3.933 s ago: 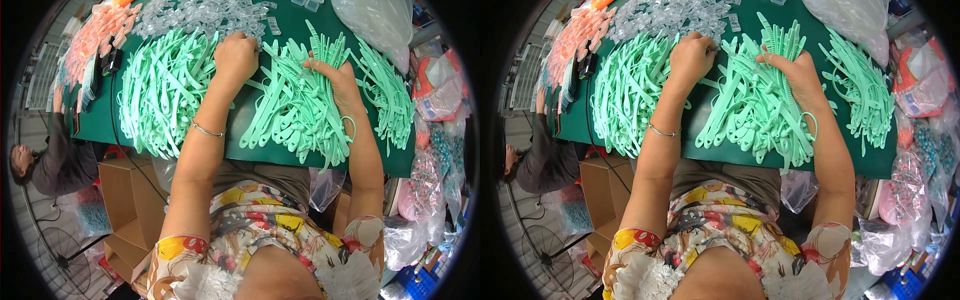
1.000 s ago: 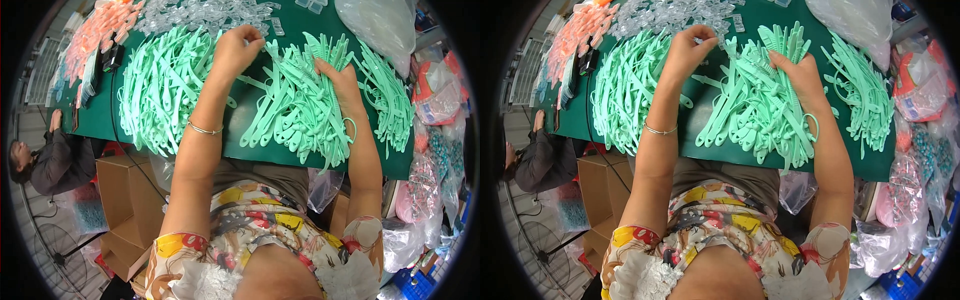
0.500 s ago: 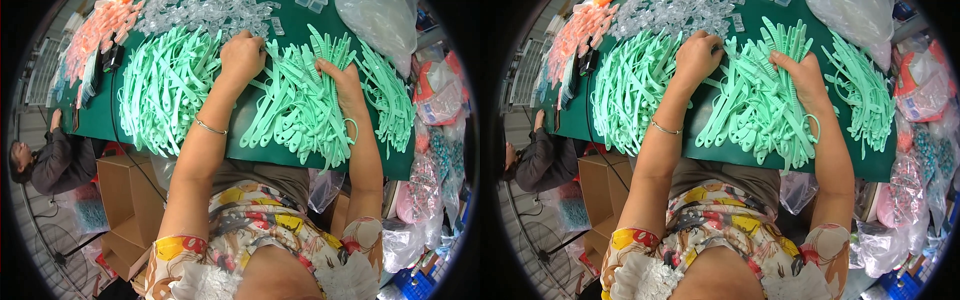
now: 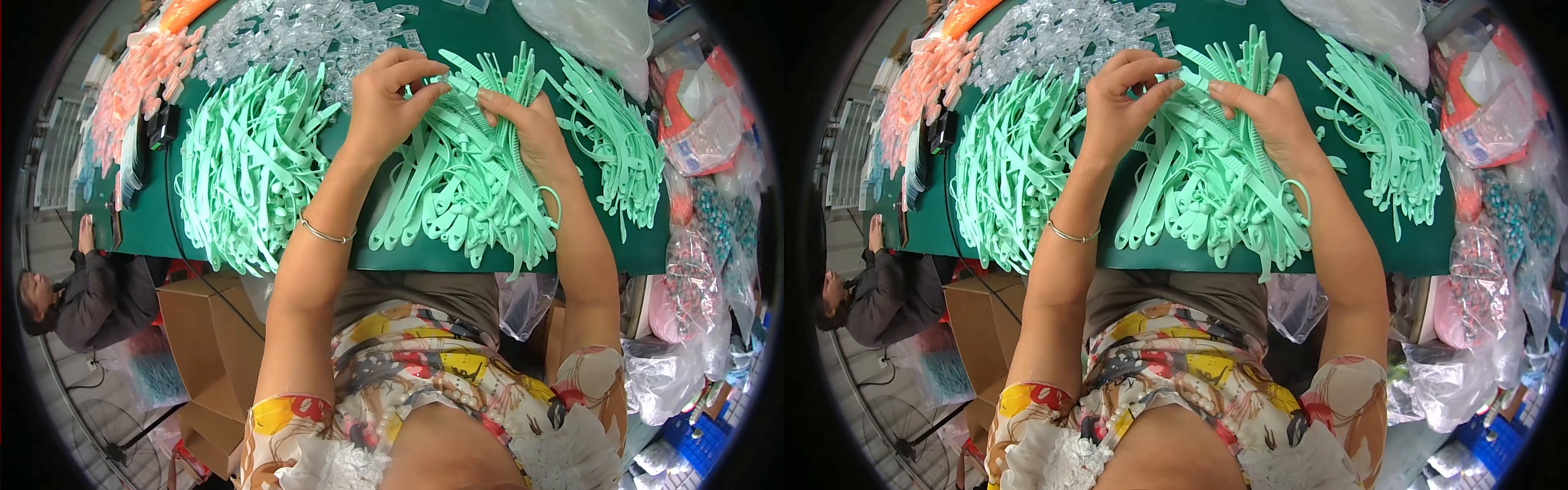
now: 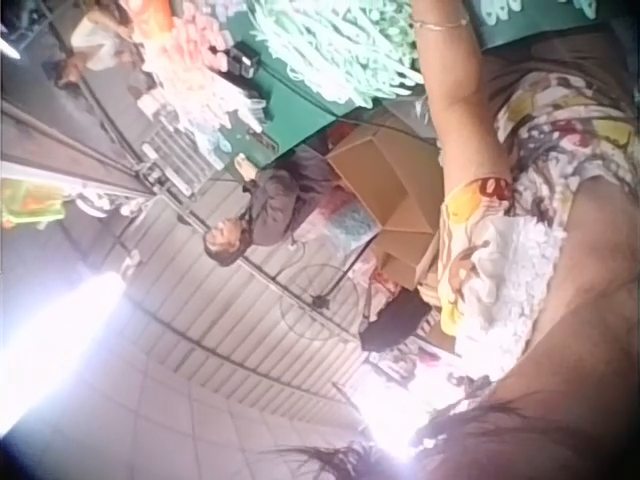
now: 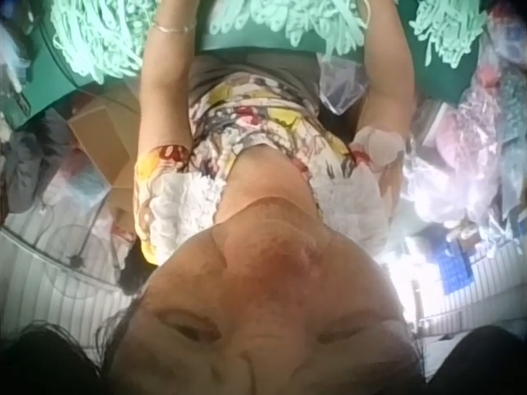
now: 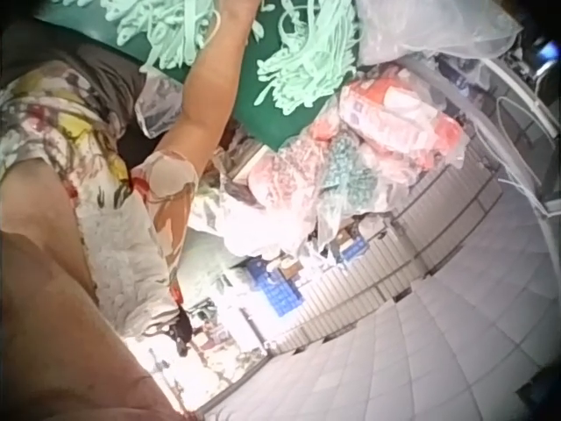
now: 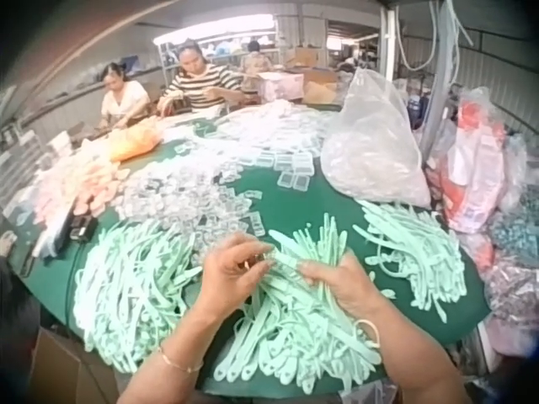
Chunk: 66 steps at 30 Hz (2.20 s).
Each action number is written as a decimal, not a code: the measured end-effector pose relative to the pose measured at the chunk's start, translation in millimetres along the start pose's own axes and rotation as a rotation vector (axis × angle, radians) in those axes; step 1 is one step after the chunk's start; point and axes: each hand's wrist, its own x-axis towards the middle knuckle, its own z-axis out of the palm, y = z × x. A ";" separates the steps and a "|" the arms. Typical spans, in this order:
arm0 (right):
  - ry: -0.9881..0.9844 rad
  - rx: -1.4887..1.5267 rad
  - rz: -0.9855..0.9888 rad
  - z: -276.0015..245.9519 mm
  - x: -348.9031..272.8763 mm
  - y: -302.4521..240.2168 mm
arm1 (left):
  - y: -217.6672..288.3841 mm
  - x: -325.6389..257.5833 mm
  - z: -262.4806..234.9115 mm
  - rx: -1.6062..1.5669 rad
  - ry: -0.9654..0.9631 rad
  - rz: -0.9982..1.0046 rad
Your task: The person is sorting and assembling green plastic components, likely for footwear or accessories, in a factory setting.
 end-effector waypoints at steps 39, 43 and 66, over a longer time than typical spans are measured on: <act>0.006 0.040 0.005 -2.9 2.4 5.1 | 8.6 -5.5 7.7 -0.551 -0.122 -0.363; 0.001 0.047 0.027 -2.3 1.7 5.1 | 9.2 -4.6 5.6 -0.588 -0.113 -0.445; 0.032 -0.060 0.024 5.8 -2.2 7.6 | 0.7 -2.5 2.7 -0.766 -0.260 -0.751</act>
